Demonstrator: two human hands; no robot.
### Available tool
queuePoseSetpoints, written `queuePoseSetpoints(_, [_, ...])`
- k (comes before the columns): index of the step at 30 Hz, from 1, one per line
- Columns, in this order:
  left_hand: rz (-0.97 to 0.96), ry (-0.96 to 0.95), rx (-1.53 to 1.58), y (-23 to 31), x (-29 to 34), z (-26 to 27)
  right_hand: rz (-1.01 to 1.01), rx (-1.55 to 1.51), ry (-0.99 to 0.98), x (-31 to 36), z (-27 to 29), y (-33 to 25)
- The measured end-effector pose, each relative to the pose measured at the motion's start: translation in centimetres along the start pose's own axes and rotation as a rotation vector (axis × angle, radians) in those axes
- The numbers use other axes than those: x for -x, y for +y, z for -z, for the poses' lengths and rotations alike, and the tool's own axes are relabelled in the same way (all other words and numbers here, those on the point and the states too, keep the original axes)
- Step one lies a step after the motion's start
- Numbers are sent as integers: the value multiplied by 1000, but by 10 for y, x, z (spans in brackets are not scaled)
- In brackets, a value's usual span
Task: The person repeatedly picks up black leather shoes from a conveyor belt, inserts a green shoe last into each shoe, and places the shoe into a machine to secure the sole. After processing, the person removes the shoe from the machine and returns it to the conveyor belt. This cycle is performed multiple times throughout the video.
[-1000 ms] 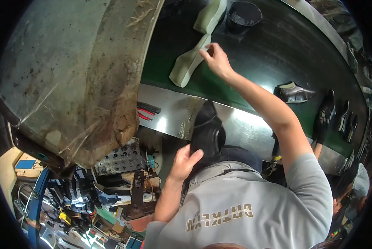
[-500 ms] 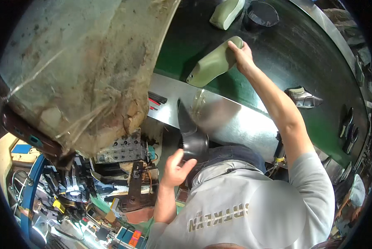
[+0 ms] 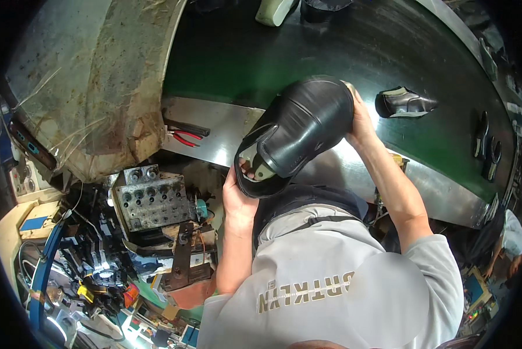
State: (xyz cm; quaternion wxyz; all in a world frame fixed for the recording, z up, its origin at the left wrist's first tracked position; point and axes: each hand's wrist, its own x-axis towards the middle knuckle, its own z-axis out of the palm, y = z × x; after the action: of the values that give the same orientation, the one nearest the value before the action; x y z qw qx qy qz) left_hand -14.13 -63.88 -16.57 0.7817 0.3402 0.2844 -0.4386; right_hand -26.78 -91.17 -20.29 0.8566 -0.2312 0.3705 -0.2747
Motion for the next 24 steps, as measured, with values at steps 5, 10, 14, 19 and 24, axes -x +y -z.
queuePoseSetpoints(5, [79, 36, -41, -12, -2, -1, -150, -126, -22, 20, 13, 0])
queuePoseSetpoints(10, [0, -73, -53, -21, 0, -4, -123, -102, 96, 39, -10, -19])
queuePoseSetpoints(14, [-78, -65, -55, -24, 0, -1, -189, -114, -22, 36, -3, -34])
queuePoseSetpoints(19, [-146, 36, -37, -28, -2, 1, -151, 30, 60, 22, -1, -20])
queuePoseSetpoints(24, [-203, 156, -25, -35, -3, 5, -83, 120, 58, -13, 18, -1])
